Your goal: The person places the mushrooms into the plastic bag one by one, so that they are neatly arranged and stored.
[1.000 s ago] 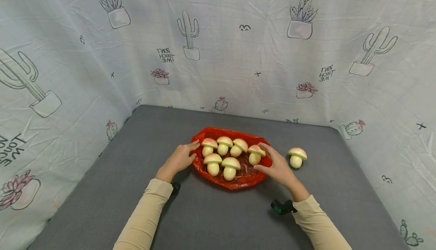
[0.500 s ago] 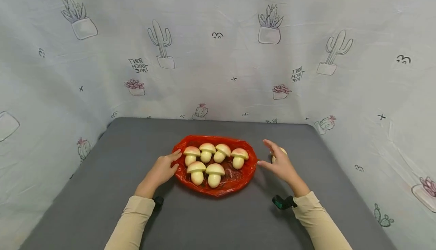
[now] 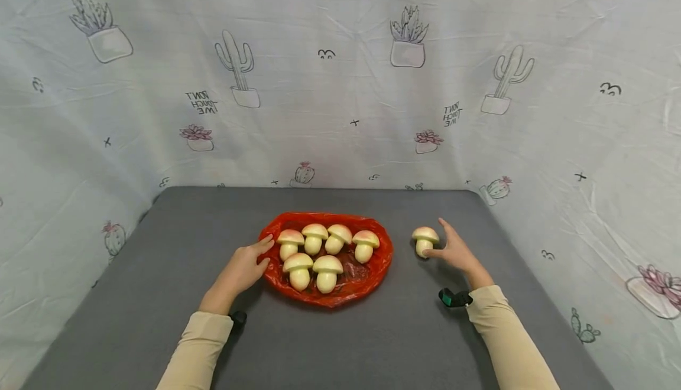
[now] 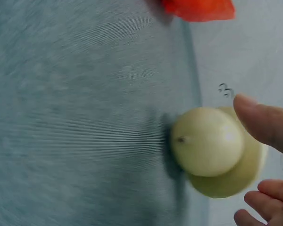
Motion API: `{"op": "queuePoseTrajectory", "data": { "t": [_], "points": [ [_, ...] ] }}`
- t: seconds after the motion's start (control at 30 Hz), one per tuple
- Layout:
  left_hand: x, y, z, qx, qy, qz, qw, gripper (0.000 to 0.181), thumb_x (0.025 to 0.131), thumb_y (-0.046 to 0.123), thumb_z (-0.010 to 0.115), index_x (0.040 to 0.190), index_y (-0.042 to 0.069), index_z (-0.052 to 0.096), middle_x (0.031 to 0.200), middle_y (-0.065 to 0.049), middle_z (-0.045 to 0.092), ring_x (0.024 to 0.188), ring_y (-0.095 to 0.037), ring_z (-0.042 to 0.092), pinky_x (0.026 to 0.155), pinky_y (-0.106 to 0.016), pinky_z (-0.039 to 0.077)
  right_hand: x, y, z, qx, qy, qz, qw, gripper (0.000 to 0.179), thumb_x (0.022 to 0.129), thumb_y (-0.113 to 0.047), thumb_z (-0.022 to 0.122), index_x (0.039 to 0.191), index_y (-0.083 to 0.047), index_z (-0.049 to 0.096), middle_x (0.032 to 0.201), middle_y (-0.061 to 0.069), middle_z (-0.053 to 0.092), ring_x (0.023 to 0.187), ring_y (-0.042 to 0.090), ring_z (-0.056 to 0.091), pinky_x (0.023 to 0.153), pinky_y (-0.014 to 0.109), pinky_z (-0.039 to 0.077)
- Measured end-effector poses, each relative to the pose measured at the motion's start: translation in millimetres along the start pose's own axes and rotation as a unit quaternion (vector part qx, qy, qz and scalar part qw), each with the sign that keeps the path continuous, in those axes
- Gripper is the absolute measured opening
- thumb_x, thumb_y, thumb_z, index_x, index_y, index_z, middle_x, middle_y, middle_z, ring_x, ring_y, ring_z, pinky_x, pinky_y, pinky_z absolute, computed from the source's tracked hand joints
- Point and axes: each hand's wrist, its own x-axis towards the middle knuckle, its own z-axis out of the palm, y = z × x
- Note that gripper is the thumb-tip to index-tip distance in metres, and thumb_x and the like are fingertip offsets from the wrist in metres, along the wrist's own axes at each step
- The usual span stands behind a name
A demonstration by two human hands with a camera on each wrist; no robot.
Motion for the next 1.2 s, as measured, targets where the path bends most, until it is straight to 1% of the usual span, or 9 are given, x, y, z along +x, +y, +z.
{"op": "queuePoseTrajectory", "data": {
  "t": [0.17,0.33,0.47,0.53,0.63,0.73,0.87,1.1,1.2],
  "points": [
    [0.4,-0.8,0.5,-0.001,-0.007,-0.009,0.9999,0.046,0.085,0.000,0.060,0.130,-0.007,0.054,0.139,-0.021,0.048,0.061,-0.019,0.048,0.065,-0.032,0.041,2.9,6,9,0.017,-0.013,-0.017,0.9996,0.100,0.081,-0.023,0.074,0.150,0.006,0.007,0.151,0.034,0.015,0.135,0.050,0.020,0.101,0.064,0.026],
    [0.0,-0.4,0.0,0.002,-0.007,-0.011,0.9999,0.045,0.085,0.000,0.061,0.130,-0.007,0.054,0.139,-0.021,0.049,0.102,-0.031,0.059,0.075,-0.037,0.045,3.7,5,15,0.003,0.001,-0.035,0.9994,0.091,0.082,-0.017,0.072,0.148,0.009,0.015,0.145,0.035,0.027,0.126,0.048,0.035,0.096,0.058,0.033],
    [-0.5,-0.2,-1.1,-0.001,-0.015,-0.014,0.9998,0.046,0.086,-0.001,0.060,0.130,-0.007,0.053,0.139,-0.021,0.048,0.077,-0.027,0.058,0.069,-0.035,0.043,4.5,3,18,0.000,0.002,-0.027,0.9996,0.087,0.083,-0.016,0.071,0.148,0.009,0.017,0.145,0.035,0.029,0.126,0.048,0.036,0.097,0.058,0.032],
    [0.5,-0.7,-1.0,-0.005,-0.019,-0.019,0.9996,0.046,0.086,-0.001,0.059,0.131,-0.007,0.052,0.140,-0.021,0.047,0.058,-0.018,0.043,0.061,-0.030,0.039,5.0,3,19,0.000,0.002,-0.023,0.9997,0.087,0.083,-0.017,0.071,0.148,0.008,0.018,0.144,0.034,0.030,0.125,0.047,0.036,0.097,0.058,0.033],
    [2.5,-0.4,-1.1,-0.009,-0.024,-0.026,0.9993,0.047,0.087,0.001,0.058,0.133,-0.006,0.051,0.142,-0.020,0.045,0.054,-0.014,0.029,0.057,-0.028,0.034,4.8,3,19,-0.003,0.006,-0.021,0.9998,0.087,0.083,-0.020,0.071,0.148,0.007,0.019,0.143,0.034,0.032,0.124,0.047,0.038,0.096,0.058,0.034],
    [3.5,0.4,-0.9,-0.004,-0.021,-0.026,0.9994,0.047,0.087,0.001,0.059,0.133,-0.005,0.052,0.141,-0.020,0.046,0.061,-0.019,0.045,0.061,-0.031,0.038,2.5,3,19,-0.008,0.011,-0.021,0.9997,0.087,0.083,-0.023,0.072,0.148,0.006,0.021,0.143,0.033,0.033,0.123,0.046,0.039,0.095,0.058,0.035],
    [3.2,1.1,-0.7,0.002,-0.016,-0.020,0.9997,0.046,0.086,0.000,0.059,0.131,-0.006,0.053,0.140,-0.020,0.048,0.099,-0.031,0.059,0.073,-0.037,0.044,-3.0,2,21,-0.011,0.020,-0.026,0.9994,0.087,0.083,-0.027,0.073,0.148,0.004,0.023,0.142,0.031,0.036,0.123,0.045,0.040,0.095,0.058,0.035],
    [2.5,2.1,-1.4,-0.003,-0.018,-0.018,0.9997,0.046,0.086,-0.001,0.058,0.131,-0.007,0.052,0.140,-0.021,0.047,0.085,-0.030,0.057,0.070,-0.037,0.043,-12.1,-11,26,0.019,0.027,-0.049,0.9983,0.088,0.081,-0.031,0.074,0.147,0.004,0.026,0.140,0.028,0.041,0.122,0.043,0.045,0.095,0.056,0.039],
    [2.7,3.2,-1.5,-0.002,-0.014,-0.017,0.9998,0.045,0.086,-0.001,0.059,0.131,-0.007,0.053,0.140,-0.020,0.047,0.096,-0.033,0.060,0.073,-0.038,0.045,-16.3,-22,29,0.042,0.031,-0.062,0.9967,0.087,0.081,-0.028,0.074,0.147,0.003,0.027,0.140,0.027,0.042,0.122,0.043,0.046,0.096,0.055,0.039]
  ]
}}
